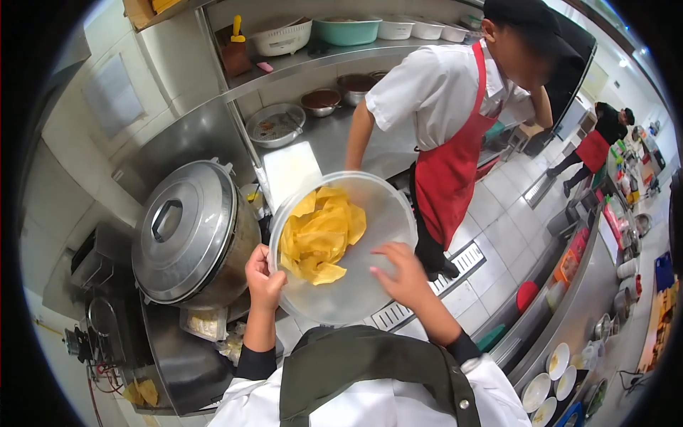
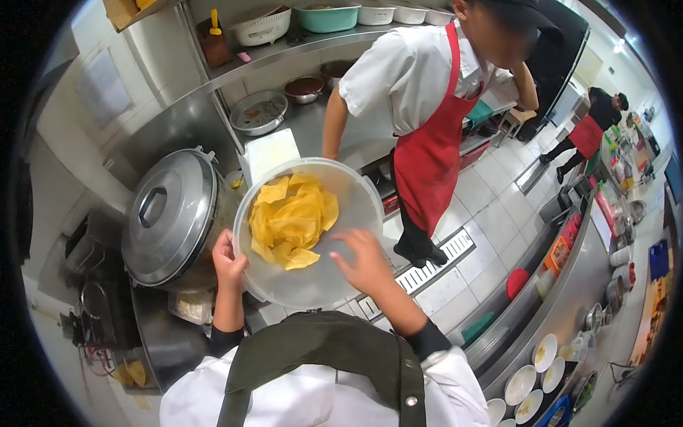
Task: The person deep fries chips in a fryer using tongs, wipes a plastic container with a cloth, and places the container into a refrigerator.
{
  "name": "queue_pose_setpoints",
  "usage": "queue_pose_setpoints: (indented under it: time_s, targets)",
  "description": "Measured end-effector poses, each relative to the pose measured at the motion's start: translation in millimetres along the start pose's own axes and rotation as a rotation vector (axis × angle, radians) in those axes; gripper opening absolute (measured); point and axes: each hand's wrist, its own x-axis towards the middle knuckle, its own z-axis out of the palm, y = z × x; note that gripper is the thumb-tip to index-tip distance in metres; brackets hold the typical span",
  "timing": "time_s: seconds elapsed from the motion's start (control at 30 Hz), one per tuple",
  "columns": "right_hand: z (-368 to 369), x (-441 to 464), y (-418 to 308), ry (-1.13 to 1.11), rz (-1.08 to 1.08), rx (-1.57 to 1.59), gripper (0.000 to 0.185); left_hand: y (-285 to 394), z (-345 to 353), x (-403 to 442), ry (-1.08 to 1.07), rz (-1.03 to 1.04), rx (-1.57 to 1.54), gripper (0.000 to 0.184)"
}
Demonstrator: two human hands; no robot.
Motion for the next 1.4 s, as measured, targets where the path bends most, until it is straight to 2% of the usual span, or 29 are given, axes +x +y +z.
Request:
queue_pose_setpoints:
  time_s: [0.07,0.13,0.23,0.33,0.43,0.63,0.73,0.83,0.87,0.97,1.13,1.23,1.27,1.37,1.4]
  targets:
    - [44.0,12.7,19.7,-0.163,0.075,-0.101,0.043,-6.4,2.1,-5.4,-0.033,0.041,0.048,0.016]
    - [80.5,31.2,32.0,-0.230,0.079,-0.186,0.052,-4.0,3.7,-11.5,-0.053,0.047,0.097,0.016]
    - [106.6,43.4,39.8,-0.402,0.188,-0.335,0.049,-7.0,-2.5,-13.0,-0.050,0.051,0.093,0.016]
    - [86.6,26.2,21.2,-0.458,0.127,-0.163,0.044,-13.1,-10.3,-10.7,-0.017,0.047,0.046,0.016]
    - [63.1,11.9,7.8,-0.382,0.112,-0.072,0.036,-6.5,-8.3,-7.6,0.001,0.024,-0.016,0.016]
    - [24.7,5.0,15.3,-0.096,0.106,0.054,0.034,-12.6,-16.5,5.4,-0.028,0.080,0.022,0.017]
    - [3.8,-3.7,19.4,0.022,0.187,0.160,0.032,-6.9,-13.4,7.4,-0.037,0.037,0.000,0.017]
    - [0.0,-17.0,27.8,0.360,0.242,0.026,0.035,-8.8,-12.7,9.4,-0.037,0.010,-0.015,0.018]
    - [-0.3,-21.5,31.6,0.422,0.279,-0.035,0.044,-10.8,-13.6,10.4,-0.035,0.009,-0.015,0.018]
    - [6.4,-40.2,44.7,0.420,0.484,0.052,0.055,-14.9,-16.8,12.9,0.012,-0.046,-0.055,0.018]
    - [14.5,-62.5,41.6,0.443,0.335,-0.050,0.067,-25.7,-22.0,9.3,-0.002,-0.017,-0.058,0.017]
    - [25.9,-60.5,37.2,0.461,0.545,0.009,0.072,-28.5,-23.3,11.8,-0.025,-0.033,-0.076,0.016]
    - [32.2,-68.8,53.3,0.405,0.555,-0.008,0.073,-27.3,-22.3,13.0,-0.037,-0.036,-0.084,0.016]
    - [54.5,-83.2,80.4,0.321,0.675,0.342,0.064,-23.7,-22.2,22.8,-0.078,-0.049,-0.050,0.016]
    - [64.6,-89.0,88.1,0.281,0.763,0.353,0.056,-25.3,-22.7,27.7,-0.104,-0.044,-0.080,0.016]
